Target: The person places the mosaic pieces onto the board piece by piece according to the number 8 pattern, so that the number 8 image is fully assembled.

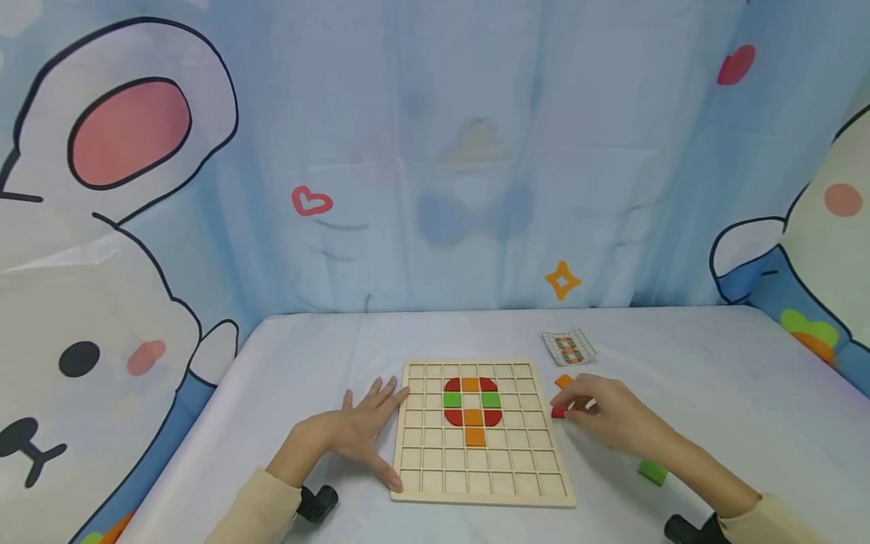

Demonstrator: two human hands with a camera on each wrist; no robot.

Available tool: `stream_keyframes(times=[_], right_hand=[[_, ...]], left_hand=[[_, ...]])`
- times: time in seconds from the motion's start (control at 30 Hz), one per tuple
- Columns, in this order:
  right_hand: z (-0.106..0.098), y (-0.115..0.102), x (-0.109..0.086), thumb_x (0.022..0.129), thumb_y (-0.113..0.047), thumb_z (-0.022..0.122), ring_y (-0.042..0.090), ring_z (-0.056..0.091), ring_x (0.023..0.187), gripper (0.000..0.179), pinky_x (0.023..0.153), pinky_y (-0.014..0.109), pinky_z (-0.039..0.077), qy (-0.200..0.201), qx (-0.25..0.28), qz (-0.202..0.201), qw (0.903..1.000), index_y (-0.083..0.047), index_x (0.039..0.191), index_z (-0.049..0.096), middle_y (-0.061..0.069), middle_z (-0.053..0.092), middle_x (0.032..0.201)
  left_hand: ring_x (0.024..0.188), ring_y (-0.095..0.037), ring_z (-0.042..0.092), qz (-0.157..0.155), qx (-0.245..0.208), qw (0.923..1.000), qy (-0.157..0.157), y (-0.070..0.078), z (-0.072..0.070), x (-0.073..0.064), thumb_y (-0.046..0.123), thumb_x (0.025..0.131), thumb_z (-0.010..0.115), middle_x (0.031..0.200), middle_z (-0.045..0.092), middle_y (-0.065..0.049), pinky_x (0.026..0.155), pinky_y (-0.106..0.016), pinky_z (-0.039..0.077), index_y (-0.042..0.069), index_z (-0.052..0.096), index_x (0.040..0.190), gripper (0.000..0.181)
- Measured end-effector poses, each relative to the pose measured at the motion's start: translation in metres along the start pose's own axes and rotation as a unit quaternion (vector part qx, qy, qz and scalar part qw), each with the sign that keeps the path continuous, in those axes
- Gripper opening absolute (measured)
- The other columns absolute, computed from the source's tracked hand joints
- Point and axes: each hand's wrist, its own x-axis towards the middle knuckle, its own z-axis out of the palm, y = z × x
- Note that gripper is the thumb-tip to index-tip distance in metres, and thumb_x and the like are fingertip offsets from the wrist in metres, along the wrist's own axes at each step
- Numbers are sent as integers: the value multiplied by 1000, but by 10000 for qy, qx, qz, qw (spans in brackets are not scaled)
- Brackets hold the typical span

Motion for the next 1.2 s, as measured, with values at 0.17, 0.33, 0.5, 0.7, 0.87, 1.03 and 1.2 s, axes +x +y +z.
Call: stream_keyframes(times=[0.17,0.33,0.5,0.7,0.87,1.03,1.2], right_hand=[[-9,19,-8,90,2,77,18,63,86,14,70,26,58,54,-77,623,9980,-1,104,76,0,69,95],[-12,27,-7,90,-2,78,19,63,86,18,70,28,59,-51,-180,1134,9934,5,107,75,3,69,95],[-11,28,1,91,-6,79,19,63,82,23,71,33,60,-263,-296,1330,9903,10,107,73,4,70,91],[-6,26,10,90,-11,82,18,57,76,16,67,29,54,-254,-336,1558,9869,2,93,73,2,66,82],[-6,25,16,87,-12,85,18,54,72,17,64,28,49,-251,-377,1611,9859,-2,87,71,1,63,76],[-8,23,21,85,-7,86,18,55,73,16,66,32,49,-388,-245,1754,9834,0,91,73,2,64,78],[-12,24,22,84,-4,86,19,58,77,14,70,33,53,-562,5,1845,9812,0,93,75,3,68,82]], left_hand=[[162,-35,-4,29,56,10000,6,1,0,0,57,73,92,176,-1,-15,122,-73,1,15,9,169,134],[162,-36,-4,36,42,10000,15,2,-1,-2,56,73,93,176,-1,-15,121,-73,1,13,9,169,135],[162,-35,-3,8,34,10000,17,3,0,-4,56,73,93,176,0,-15,122,-73,2,14,9,169,134],[162,-35,-5,30,13,10000,-5,4,-1,-4,56,74,92,176,-1,-15,122,-73,2,14,8,169,134],[161,-35,-4,41,-19,10000,12,4,-2,-4,56,74,93,176,-1,-15,121,-73,2,13,9,169,134],[161,-36,-5,95,-120,9999,4,2,-2,-5,54,73,93,176,-1,-16,121,-73,0,13,8,169,134],[161,-35,-6,91,-98,9999,-29,2,-2,-3,55,74,93,176,-2,-15,121,-73,0,15,8,170,134]])
